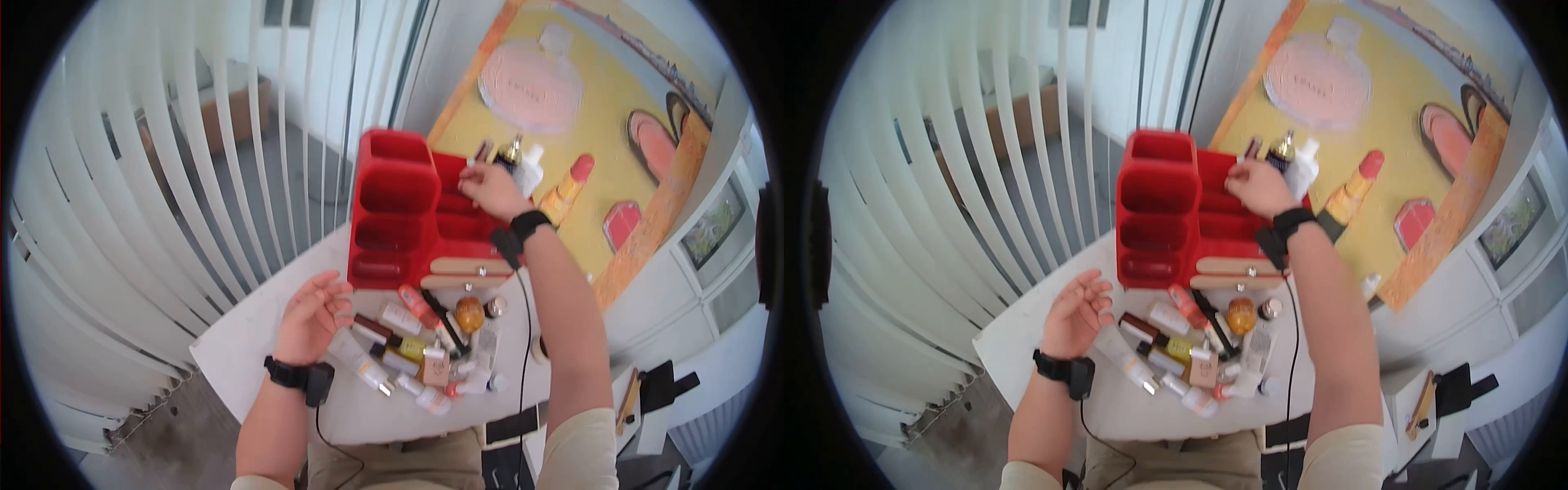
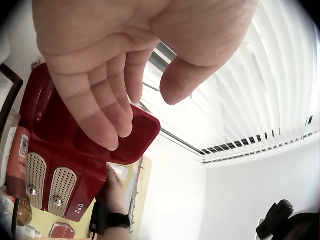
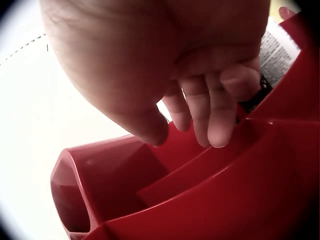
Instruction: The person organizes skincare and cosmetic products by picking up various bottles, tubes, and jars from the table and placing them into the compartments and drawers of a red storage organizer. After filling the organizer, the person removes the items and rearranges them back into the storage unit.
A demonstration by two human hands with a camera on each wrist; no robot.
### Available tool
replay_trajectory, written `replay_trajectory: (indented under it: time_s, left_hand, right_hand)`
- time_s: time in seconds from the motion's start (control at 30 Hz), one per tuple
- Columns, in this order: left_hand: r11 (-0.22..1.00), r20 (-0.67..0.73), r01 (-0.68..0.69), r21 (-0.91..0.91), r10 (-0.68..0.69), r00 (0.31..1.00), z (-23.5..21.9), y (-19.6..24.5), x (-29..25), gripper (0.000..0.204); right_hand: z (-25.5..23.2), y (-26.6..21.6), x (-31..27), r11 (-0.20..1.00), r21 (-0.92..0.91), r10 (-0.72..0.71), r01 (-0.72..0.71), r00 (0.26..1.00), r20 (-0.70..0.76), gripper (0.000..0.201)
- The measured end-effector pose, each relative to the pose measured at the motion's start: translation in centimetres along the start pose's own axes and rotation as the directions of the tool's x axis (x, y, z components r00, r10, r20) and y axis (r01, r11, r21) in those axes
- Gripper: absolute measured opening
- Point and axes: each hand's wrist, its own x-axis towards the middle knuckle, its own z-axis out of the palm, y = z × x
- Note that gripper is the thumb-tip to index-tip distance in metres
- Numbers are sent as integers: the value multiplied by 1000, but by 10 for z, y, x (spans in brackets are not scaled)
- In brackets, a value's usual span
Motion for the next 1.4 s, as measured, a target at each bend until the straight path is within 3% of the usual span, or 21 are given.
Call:
replay_trajectory:
  time_s: [0.07,0.2,0.3,0.43,0.63,0.7,0.9,1.03,1.1,1.17,1.23,1.27,1.33,1.37,1.4]
  left_hand:
    - [1000,-2,-13,14,13,1000,-1,-2,1,41]
    - [1000,-11,-10,16,10,1000,-4,-1,2,42]
    - [1000,-12,-7,20,7,1000,-4,-1,4,42]
    - [999,-21,-11,34,11,1000,-6,-2,4,42]
    - [997,-53,6,81,-1,999,-6,-3,4,40]
    - [993,-65,24,118,-17,998,-5,-3,3,40]
    - [958,-27,95,269,-91,995,-1,-5,2,36]
    - [883,-75,82,462,-53,996,18,-6,-5,27]
    - [731,-117,131,669,-70,991,27,-6,-10,26]
    - [676,-111,119,728,-55,992,45,-5,-15,26]
    - [448,-62,100,889,-98,993,62,-4,-19,27]
    - [442,-61,100,891,-101,993,70,-6,-21,27]
    - [91,145,-131,987,-170,975,85,-8,-26,28]
    - [84,147,-135,987,-172,974,87,-9,-27,28]
    - [4,151,-154,988,-200,968,89,-8,-29,27]
  right_hand:
    - [-5,-6,-9,998,-62,-20,20,1000,-11,25]
    - [-10,-21,-45,998,40,-43,49,991,-130,20]
    - [-5,-28,-106,972,-203,-130,117,990,-52,17]
    - [10,-22,-190,871,-490,-7,22,999,33,16]
    - [29,-10,-285,971,-217,124,-104,989,81,14]
    - [38,-14,-311,983,-110,145,-145,989,-8,19]
    - [69,-20,-347,995,31,95,-91,982,-163,29]
    - [80,-12,-362,972,204,181,-117,927,-329,24]
    - [80,-4,-373,952,277,235,-132,894,-382,23]
    - [78,5,-384,934,313,300,-175,860,-414,21]
    - [82,10,-393,928,329,310,-174,852,-422,21]
    - [85,9,-397,933,314,298,-177,869,-395,21]
    - [94,6,-402,922,351,289,-162,892,-349,20]
    - [99,6,-402,921,356,289,-158,890,-352,20]
    - [104,7,-403,923,361,255,-132,913,-318,19]
